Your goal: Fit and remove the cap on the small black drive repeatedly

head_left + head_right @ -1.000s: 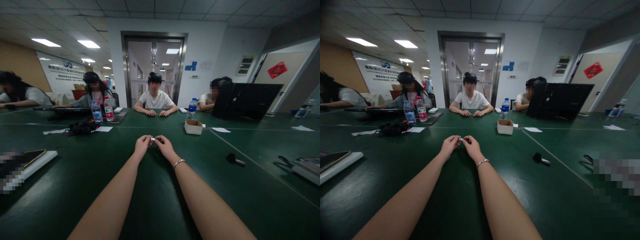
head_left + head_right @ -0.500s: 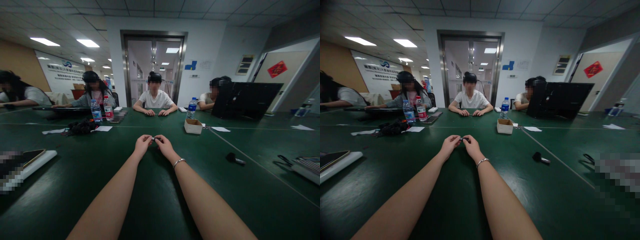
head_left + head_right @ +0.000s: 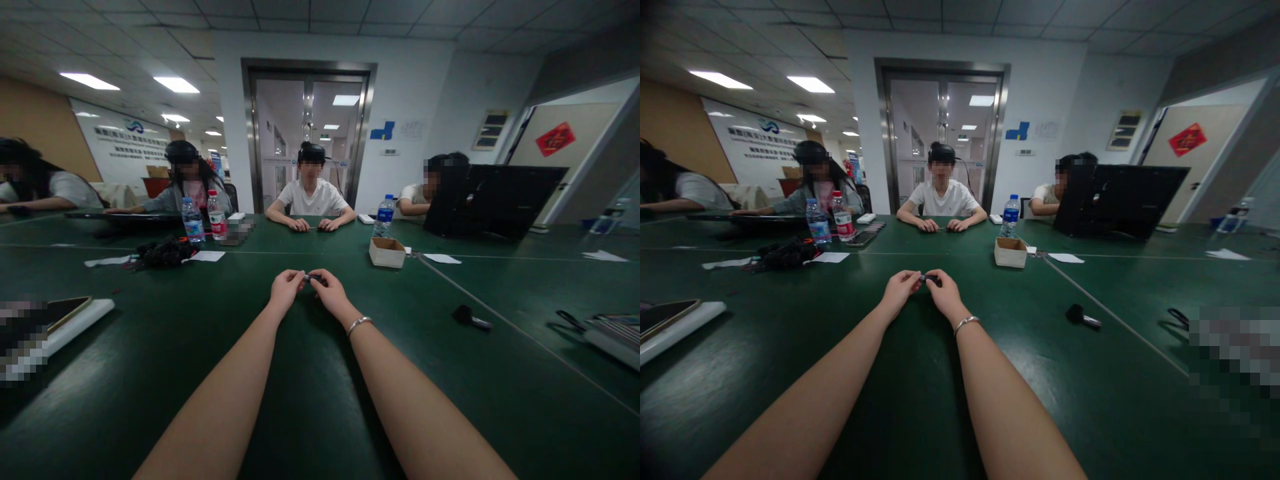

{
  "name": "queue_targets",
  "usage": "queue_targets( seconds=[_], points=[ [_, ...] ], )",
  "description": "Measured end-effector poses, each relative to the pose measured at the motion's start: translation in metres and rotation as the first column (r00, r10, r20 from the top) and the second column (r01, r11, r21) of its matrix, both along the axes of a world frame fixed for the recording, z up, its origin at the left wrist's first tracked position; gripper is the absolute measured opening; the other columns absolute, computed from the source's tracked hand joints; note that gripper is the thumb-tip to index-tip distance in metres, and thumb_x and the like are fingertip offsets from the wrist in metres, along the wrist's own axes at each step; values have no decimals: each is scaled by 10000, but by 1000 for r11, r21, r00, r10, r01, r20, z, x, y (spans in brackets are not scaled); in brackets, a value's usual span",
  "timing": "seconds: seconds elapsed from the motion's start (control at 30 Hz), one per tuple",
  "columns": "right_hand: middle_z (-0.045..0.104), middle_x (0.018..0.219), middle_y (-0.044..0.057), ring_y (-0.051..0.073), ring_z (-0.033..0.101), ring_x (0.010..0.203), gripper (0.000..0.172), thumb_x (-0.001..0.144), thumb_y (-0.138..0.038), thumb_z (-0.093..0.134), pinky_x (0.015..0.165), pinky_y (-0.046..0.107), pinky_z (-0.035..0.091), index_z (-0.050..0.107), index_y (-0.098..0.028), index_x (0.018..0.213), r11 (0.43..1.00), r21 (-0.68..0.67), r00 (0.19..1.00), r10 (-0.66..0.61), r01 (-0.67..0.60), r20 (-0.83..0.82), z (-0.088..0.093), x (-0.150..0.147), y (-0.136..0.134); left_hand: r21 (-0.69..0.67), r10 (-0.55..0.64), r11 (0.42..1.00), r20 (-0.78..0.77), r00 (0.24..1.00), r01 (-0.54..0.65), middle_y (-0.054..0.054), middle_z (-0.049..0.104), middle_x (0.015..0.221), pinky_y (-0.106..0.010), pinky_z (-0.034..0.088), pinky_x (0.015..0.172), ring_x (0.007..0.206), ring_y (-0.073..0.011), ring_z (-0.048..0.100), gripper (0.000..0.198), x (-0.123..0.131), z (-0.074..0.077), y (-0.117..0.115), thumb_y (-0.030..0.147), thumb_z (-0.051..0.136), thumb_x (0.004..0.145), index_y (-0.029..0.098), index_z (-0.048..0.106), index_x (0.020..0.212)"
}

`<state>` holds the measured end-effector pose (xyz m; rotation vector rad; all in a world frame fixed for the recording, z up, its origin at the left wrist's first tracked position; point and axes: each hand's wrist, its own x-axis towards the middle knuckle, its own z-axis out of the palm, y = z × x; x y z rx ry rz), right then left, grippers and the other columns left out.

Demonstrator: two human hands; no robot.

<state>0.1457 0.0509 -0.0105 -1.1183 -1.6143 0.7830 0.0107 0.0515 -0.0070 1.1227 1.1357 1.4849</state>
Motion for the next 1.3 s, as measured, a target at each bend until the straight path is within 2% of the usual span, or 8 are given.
queue_targets(
  seconds=[0.4,0.67,0.9,1.07,1.2,1.3],
  points=[
    [528,748,-8,107,488,597,255,733,-340,533,513,232,421,606,-195,930,999,-35,999,1,-2,-37,1,0,-1,-6,-86,996,84,993,86,-50,663,759,-283,502,726,670,-111,613,238,0,0,-2,275,743,643,127,642,800],
    [526,758,-5,111,497,607,249,740,-330,536,520,242,440,601,-190,937,998,-58,999,5,-7,-34,3,0,-3,38,-113,993,65,991,111,-50,661,802,-290,500,757,716,-115,613,222,-2,0,-4,239,722,666,141,651,852],
    [516,741,-26,89,486,555,263,725,-322,569,484,220,424,576,-190,952,997,-73,997,-35,30,-72,2,-1,-2,70,-152,986,14,988,151,-73,668,960,-286,490,777,866,-147,611,224,-3,0,-4,246,711,666,158,645,861],
    [530,619,-39,90,490,499,229,758,-377,563,472,214,412,558,-176,868,995,-100,994,-36,25,-104,1,-2,-1,69,-153,986,3,988,152,-74,666,1002,-278,484,769,919,-158,605,202,-3,4,-8,240,673,697,170,634,882],
    [522,492,-33,94,486,445,304,831,-452,474,458,207,386,566,-166,784,991,-130,996,-1,-11,-87,4,-1,-2,71,-156,985,-11,988,156,-74,666,994,-277,486,757,929,-167,605,195,-3,5,-9,244,667,702,172,629,879],
    [518,469,-35,91,486,433,321,844,-458,464,456,201,381,559,-164,755,992,-125,996,1,-12,-90,5,0,-2,76,-161,984,-25,987,163,-79,664,1009,-271,485,749,942,-171,604,198,-3,6,-9,242,662,708,169,624,889]
  ],
)
